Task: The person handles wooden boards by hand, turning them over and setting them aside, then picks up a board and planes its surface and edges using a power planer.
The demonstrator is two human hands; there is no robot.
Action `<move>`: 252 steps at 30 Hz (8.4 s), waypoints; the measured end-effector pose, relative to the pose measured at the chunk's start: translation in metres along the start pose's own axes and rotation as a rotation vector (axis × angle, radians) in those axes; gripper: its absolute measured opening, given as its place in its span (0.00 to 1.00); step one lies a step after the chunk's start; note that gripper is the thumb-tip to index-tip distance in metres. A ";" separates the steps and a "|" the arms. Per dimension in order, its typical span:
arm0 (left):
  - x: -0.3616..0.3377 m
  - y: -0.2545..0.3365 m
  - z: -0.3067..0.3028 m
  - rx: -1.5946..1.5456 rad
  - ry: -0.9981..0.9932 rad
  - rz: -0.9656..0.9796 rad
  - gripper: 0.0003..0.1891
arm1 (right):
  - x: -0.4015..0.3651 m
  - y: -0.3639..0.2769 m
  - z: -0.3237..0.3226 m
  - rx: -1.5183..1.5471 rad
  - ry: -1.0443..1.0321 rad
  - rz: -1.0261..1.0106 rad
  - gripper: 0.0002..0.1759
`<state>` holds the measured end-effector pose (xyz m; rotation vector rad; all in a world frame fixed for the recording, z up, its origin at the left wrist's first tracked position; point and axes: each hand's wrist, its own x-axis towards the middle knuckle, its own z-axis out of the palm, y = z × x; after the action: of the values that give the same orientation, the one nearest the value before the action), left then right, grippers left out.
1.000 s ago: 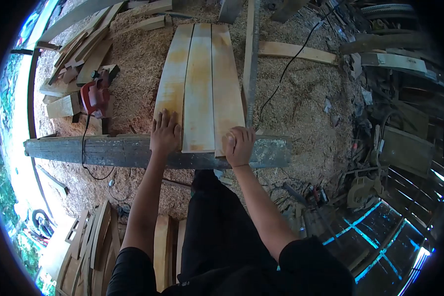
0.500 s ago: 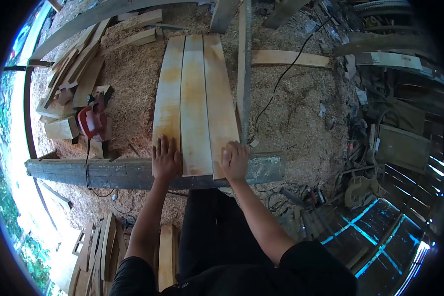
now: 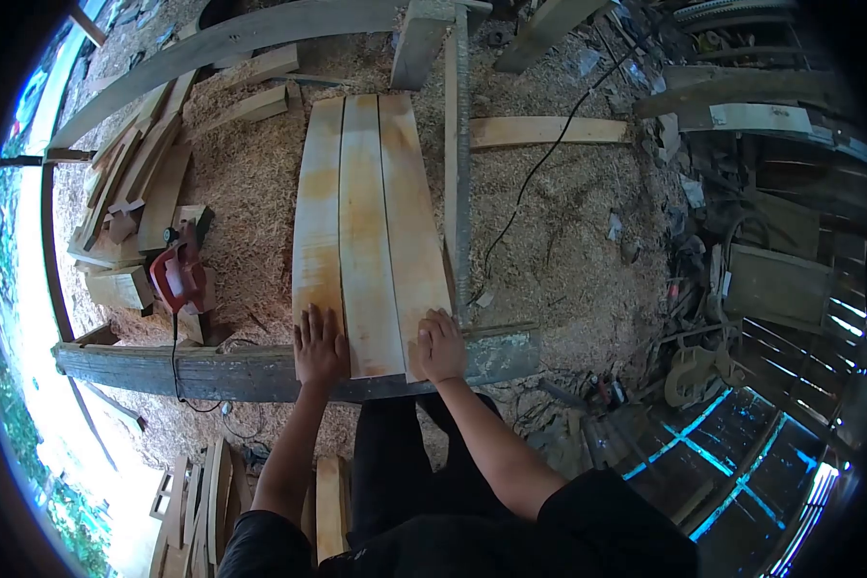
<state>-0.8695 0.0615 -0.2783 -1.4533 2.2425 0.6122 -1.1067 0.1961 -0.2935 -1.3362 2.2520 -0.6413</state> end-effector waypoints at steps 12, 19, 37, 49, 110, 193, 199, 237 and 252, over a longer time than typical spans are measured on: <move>-0.008 0.009 0.038 -0.042 0.087 0.182 0.37 | -0.002 0.006 -0.012 0.102 0.023 -0.050 0.12; -0.049 0.130 0.046 -0.040 0.082 0.018 0.34 | -0.004 0.063 -0.040 0.875 0.019 0.099 0.21; -0.002 0.557 0.092 -0.217 0.179 0.247 0.28 | -0.060 0.614 -0.446 0.306 0.652 0.548 0.15; 0.069 0.654 0.082 -0.178 0.091 0.473 0.25 | -0.056 0.579 -0.412 0.364 0.501 0.557 0.13; 0.844 0.739 0.203 0.218 -0.051 0.082 0.63 | 0.766 0.880 -0.116 -0.638 -0.335 -0.278 0.51; -0.133 0.465 0.052 -0.516 -0.097 0.261 0.65 | 0.059 0.311 -0.450 -0.726 -1.034 -0.631 0.66; -0.158 0.459 0.071 -0.510 0.283 0.157 0.61 | 0.075 0.326 -0.423 -0.583 -1.332 -0.458 0.65; -0.080 0.639 0.078 -1.673 1.056 -1.391 0.22 | 0.202 0.330 -0.407 -0.508 -1.532 -0.609 0.48; -0.164 0.665 0.073 -2.319 1.493 -1.174 0.23 | 0.144 0.273 -0.424 -0.641 -1.272 -1.020 0.67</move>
<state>-1.4124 0.4665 -0.1532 1.3649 0.4803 -0.6653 -1.6040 0.2534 -0.1372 -2.2348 0.6386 0.6487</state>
